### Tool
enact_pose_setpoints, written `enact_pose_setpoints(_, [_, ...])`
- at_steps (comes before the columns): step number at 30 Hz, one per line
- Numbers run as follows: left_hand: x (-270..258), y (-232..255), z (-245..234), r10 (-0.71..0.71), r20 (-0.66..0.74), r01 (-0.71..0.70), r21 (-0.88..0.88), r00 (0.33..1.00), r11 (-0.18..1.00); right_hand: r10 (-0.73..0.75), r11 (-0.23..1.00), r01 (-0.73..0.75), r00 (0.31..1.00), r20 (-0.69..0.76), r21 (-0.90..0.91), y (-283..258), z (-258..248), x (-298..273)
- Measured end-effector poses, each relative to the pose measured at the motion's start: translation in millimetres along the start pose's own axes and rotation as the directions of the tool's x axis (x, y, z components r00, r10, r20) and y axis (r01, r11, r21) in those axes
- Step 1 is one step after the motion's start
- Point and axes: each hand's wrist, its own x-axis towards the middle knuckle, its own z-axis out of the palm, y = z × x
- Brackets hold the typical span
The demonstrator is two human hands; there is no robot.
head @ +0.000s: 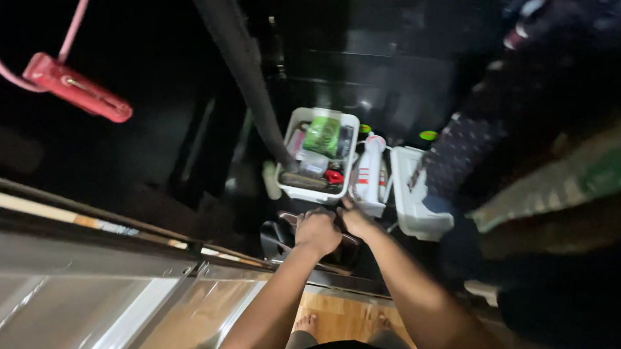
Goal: The recorder tidies a room by picking up items from the floor and placing them into bags, baskets, or a cabinet.
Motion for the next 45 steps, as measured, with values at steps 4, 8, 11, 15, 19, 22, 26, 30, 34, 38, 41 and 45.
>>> enact_pose_setpoints(4, [-20,-1,-17,-0.076,-0.053,0.075,-0.024,0.996,0.997,0.354,0.924,-0.343,0.934,0.038,-0.17,-18,4,7])
enact_pose_setpoints(8, [-21,-23,11,-0.086,-0.246,0.037,-0.194,0.965,0.98,0.244,0.779,-0.254,0.965,-0.096,-0.573,-68,-10,-11])
enact_pose_setpoints(11, [-25,-23,9,-0.11,-0.297,0.041,-0.229,0.948,0.973,0.11,0.806,-0.231,0.963,-0.245,-0.545,-141,-44,-36])
enact_pose_setpoints(15, [-18,-23,10,-0.105,-0.419,-0.032,-0.308,0.902,0.951,-0.218,0.908,-0.028,0.821,-0.527,-0.419,-207,-91,-52])
enact_pose_setpoints(19, [-12,-13,-4,-0.073,-0.51,-0.111,-0.321,0.857,0.94,-0.367,0.907,0.127,0.708,-0.604,-0.402,-278,-125,-51])
enact_pose_setpoints(22, [-10,-9,-12,-0.052,-0.548,-0.152,-0.321,0.835,0.935,-0.352,0.921,0.15,0.712,-0.607,-0.359,-289,-128,-34])
enact_pose_setpoints(26, [-8,-14,-19,-0.038,-0.537,-0.162,-0.32,0.843,0.933,-0.404,0.89,0.179,0.736,-0.544,-0.42,-263,-110,10])
enact_pose_setpoints(30, [-10,-15,-22,-0.022,-0.565,-0.192,-0.316,0.825,0.929,-0.338,0.757,0.006,0.859,-0.384,-0.653,-209,-84,42])
enact_pose_setpoints(34, [-13,-13,-21,0.038,-0.552,-0.239,-0.297,0.833,0.925,-0.125,0.766,-0.112,0.94,-0.317,-0.633,-192,-78,32])
enact_pose_setpoints(38, [-8,0,-10,0.084,-0.51,-0.293,-0.344,0.856,0.892,-0.011,0.813,-0.305,0.844,-0.536,-0.496,-178,-93,-28])
enact_pose_setpoints(41, [-5,17,-2,0.13,-0.49,-0.324,-0.335,0.862,0.885,0.097,0.666,-0.483,0.811,-0.576,-0.568,-156,-112,-74])
enact_pose_setpoints(45, [3,38,19,0.19,-0.395,-0.325,-0.31,0.899,0.893,0.366,0.572,-0.561,0.828,-0.425,-0.598,-120,-128,-98])
